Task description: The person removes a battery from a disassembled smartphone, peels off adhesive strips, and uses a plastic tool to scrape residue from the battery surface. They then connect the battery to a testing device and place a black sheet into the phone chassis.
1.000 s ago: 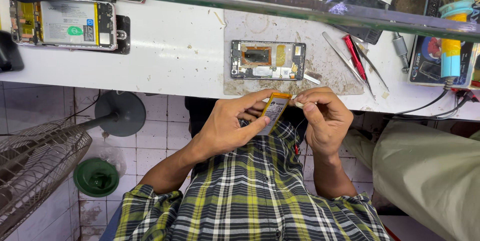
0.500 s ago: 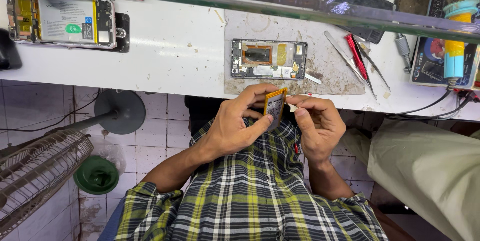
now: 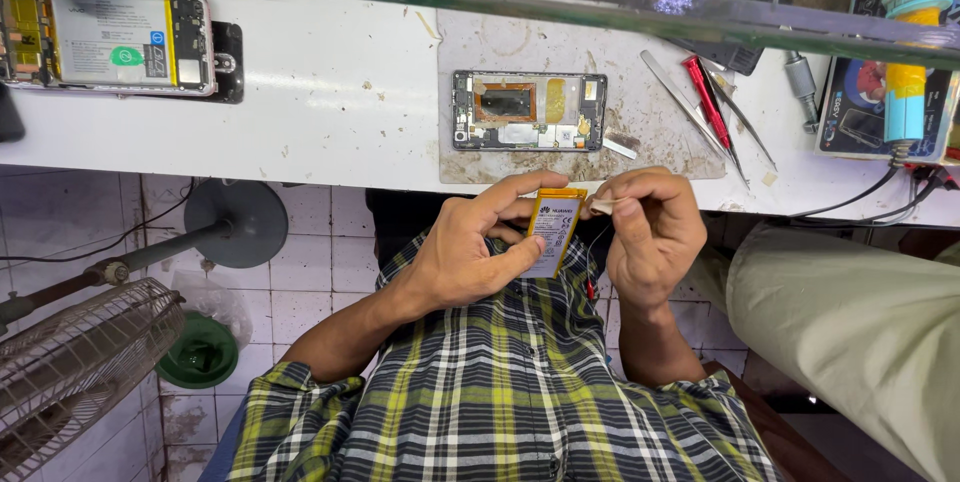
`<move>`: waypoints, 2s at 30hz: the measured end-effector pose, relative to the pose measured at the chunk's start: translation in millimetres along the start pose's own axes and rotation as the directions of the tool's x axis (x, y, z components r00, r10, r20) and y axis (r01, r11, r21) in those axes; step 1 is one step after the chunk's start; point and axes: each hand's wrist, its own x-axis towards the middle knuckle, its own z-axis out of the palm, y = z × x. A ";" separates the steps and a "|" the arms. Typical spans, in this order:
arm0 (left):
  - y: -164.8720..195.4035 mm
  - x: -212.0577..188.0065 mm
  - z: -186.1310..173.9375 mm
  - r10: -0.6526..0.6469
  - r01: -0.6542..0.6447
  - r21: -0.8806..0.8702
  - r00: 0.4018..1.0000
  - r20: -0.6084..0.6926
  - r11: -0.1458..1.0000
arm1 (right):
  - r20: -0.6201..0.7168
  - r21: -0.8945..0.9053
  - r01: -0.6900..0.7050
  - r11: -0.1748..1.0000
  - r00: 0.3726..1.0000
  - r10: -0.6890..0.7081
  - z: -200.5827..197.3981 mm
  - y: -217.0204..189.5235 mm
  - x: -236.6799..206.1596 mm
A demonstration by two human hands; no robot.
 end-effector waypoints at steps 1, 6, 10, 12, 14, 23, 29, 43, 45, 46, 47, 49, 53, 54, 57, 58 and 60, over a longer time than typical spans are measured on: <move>0.0 -0.5 0.1 -0.011 0.011 -0.003 1.000 0.015 1.000 | 0.000 0.034 -0.025 0.999 1.000 0.025 -2.8 -0.2 3.8; -0.5 -3.2 -2.5 -0.027 0.026 0.019 0.998 0.056 0.999 | 0.062 0.105 -0.222 0.969 0.974 0.216 -17.3 -1.4 24.9; -0.5 -4.5 -5.6 -0.023 0.023 0.014 0.998 0.057 1.000 | 0.143 0.150 -0.369 0.917 0.926 0.349 -25.4 0.4 39.6; -0.8 -4.7 -7.1 -0.042 0.043 -0.008 0.996 0.073 0.999 | 0.178 0.176 -0.418 0.891 0.904 0.389 -27.5 0.7 42.7; -1.7 -3.8 -8.7 -0.049 0.053 -0.042 0.994 0.093 0.998 | 0.203 0.202 -0.458 0.866 0.884 0.420 -28.9 0.7 44.4; -5.0 -3.0 -9.9 -0.053 0.060 -0.065 0.993 0.104 0.996 | 0.288 0.307 -0.493 0.814 0.863 0.414 -31.3 -1.1 42.3; -2.3 -1.4 -9.9 -0.019 0.020 -0.012 0.997 0.081 1.000 | 0.310 0.338 -0.485 0.807 0.866 0.391 -30.1 -4.3 40.1; 5.5 6.3 5.0 0.230 -0.229 0.113 0.973 0.003 0.967 | 0.194 0.205 -0.406 0.891 0.909 0.369 -18.9 -9.8 2.0; 6.8 6.7 4.8 0.312 -0.300 0.215 0.950 -0.026 0.929 | 0.185 0.210 -0.389 0.897 0.917 0.354 -17.4 -10.5 0.3; 7.7 7.1 4.6 0.354 -0.332 0.266 0.935 -0.036 0.905 | 0.186 0.226 -0.378 0.898 0.922 0.341 -16.6 -10.6 -0.6; 8.8 7.6 4.6 0.408 -0.367 0.364 0.912 -0.040 0.856 | 0.187 0.243 -0.366 0.898 0.926 0.327 -16.0 -10.3 -1.0; 12.0 8.5 4.8 0.512 -0.415 0.548 0.859 -0.028 0.726 | 0.165 0.209 -0.330 0.921 0.940 0.299 -14.6 -9.3 -1.3; 20.4 9.3 2.8 0.554 -0.422 0.605 0.832 -0.037 0.675 | 0.174 0.128 -0.256 0.958 0.957 0.233 -10.1 -10.9 1.2; 22.7 9.3 2.7 0.550 -0.408 0.619 0.834 -0.046 0.671 | 0.161 0.100 -0.246 0.964 0.960 0.229 -7.7 -13.0 2.3; 28.0 8.8 3.6 0.539 -0.370 0.651 0.840 -0.071 0.663 | 0.169 0.035 -0.187 0.982 0.969 0.179 1.8 -24.2 7.5; 29.2 8.8 3.8 0.534 -0.359 0.660 0.842 -0.077 0.660 | 0.204 0.028 -0.145 0.989 0.969 0.137 5.0 -29.0 10.0; 31.0 9.4 3.1 0.530 -0.350 0.667 0.844 -0.079 0.658 | 0.271 -0.044 -0.065 0.997 0.960 0.075 9.1 -40.3 15.1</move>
